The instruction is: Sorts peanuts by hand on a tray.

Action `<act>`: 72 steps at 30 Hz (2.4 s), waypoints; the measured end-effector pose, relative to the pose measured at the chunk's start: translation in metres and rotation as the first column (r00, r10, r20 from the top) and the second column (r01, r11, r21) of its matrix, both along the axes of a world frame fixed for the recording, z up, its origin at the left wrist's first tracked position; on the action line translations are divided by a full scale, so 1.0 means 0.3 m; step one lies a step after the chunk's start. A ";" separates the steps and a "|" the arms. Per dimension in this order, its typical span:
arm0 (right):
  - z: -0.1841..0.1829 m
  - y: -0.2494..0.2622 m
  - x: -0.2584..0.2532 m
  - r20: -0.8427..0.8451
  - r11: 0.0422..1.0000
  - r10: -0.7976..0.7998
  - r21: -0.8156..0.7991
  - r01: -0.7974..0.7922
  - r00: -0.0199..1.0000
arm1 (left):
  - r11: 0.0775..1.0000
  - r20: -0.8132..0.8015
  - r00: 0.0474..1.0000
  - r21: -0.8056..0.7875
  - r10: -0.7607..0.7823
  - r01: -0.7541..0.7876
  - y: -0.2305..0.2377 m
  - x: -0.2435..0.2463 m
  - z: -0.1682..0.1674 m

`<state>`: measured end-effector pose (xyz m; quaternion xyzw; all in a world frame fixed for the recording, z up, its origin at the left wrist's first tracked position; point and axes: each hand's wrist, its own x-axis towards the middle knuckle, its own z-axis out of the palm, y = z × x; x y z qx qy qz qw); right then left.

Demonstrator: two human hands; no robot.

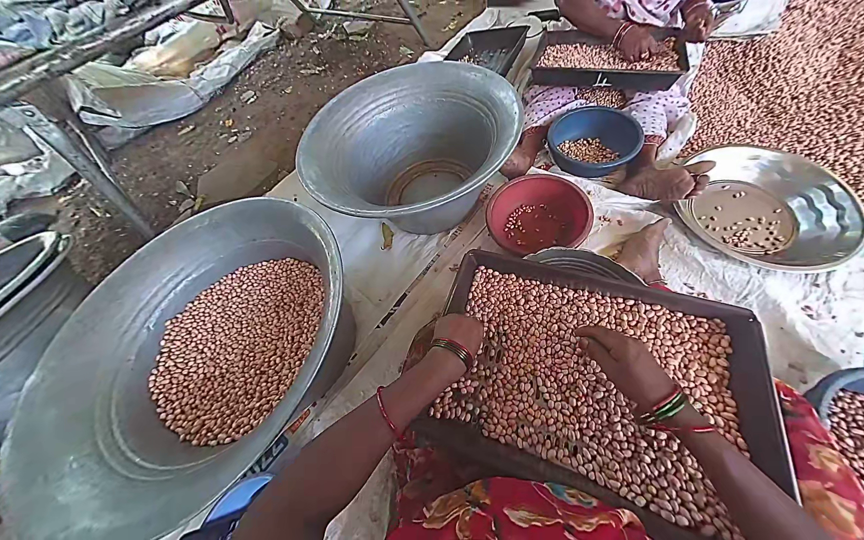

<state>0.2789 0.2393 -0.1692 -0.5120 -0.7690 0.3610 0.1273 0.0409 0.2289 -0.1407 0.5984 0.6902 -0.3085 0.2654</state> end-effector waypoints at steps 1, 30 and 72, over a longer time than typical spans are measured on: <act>0.001 0.003 0.008 0.000 0.999 -0.017 0.036 0.017 1.000 | 1.000 -0.001 1.000 -0.001 -0.004 0.004 -0.003 0.003 -0.006; -0.033 -0.029 -0.218 0.472 0.926 0.373 -0.248 -0.286 0.799 | 0.409 0.809 -0.397 -0.569 0.434 -0.713 -0.152 -0.064 -0.117; -0.114 -0.184 -0.208 0.170 0.659 0.695 0.239 -0.713 0.699 | 0.954 0.166 0.986 -0.297 0.009 0.041 -0.245 -0.048 0.010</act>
